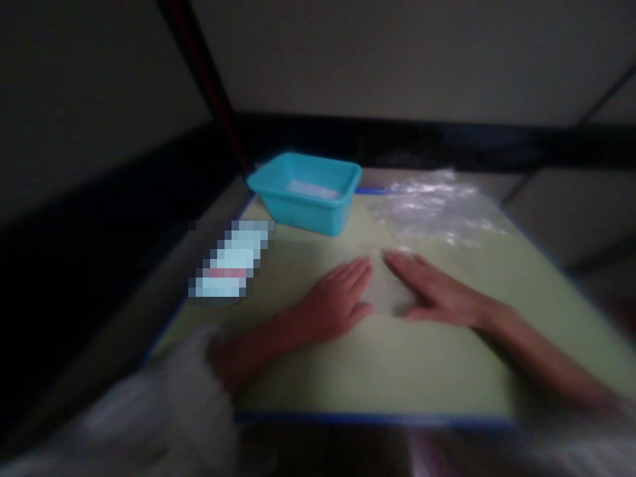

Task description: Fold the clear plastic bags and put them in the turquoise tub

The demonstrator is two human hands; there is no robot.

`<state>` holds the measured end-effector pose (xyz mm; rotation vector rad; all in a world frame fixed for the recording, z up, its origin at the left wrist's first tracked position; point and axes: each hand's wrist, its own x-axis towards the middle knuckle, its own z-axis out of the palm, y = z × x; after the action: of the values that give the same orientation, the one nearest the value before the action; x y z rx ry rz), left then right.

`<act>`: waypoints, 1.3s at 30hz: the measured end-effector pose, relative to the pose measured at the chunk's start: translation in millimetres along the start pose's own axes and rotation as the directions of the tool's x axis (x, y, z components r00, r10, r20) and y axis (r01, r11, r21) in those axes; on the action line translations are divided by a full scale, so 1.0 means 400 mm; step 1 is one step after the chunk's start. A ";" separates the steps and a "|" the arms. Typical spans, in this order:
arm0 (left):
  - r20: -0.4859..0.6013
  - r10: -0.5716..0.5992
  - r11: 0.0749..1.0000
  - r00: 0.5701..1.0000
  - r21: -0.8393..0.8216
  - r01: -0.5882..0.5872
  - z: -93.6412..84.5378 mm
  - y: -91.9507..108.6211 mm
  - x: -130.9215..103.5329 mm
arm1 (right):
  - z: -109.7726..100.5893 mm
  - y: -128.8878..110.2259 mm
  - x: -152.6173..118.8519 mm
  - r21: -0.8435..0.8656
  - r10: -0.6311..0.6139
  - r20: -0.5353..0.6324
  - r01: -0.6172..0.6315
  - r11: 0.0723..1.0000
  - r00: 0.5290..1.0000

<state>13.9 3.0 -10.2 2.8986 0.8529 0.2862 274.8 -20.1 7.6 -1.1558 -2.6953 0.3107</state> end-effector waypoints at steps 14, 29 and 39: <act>-0.014 -0.106 0.992 0.994 -0.068 0.104 -0.008 -0.040 -0.002 | -0.034 0.038 -0.018 -0.008 0.091 -0.116 -0.093 0.996 0.989; -0.018 -0.105 0.994 0.994 0.005 0.105 -0.006 -0.037 -0.006 | -0.034 0.044 -0.015 -0.101 0.017 -0.073 -0.025 0.995 0.997; -0.051 -0.118 0.993 0.992 0.010 0.119 -0.004 -0.037 -0.009 | -0.028 0.053 -0.016 -0.114 -0.015 -0.097 0.004 0.993 0.995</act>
<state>3.0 13.5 -11.5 2.8490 1.0343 0.3450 296.9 -9.2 12.2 -1.1565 -2.6624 0.0971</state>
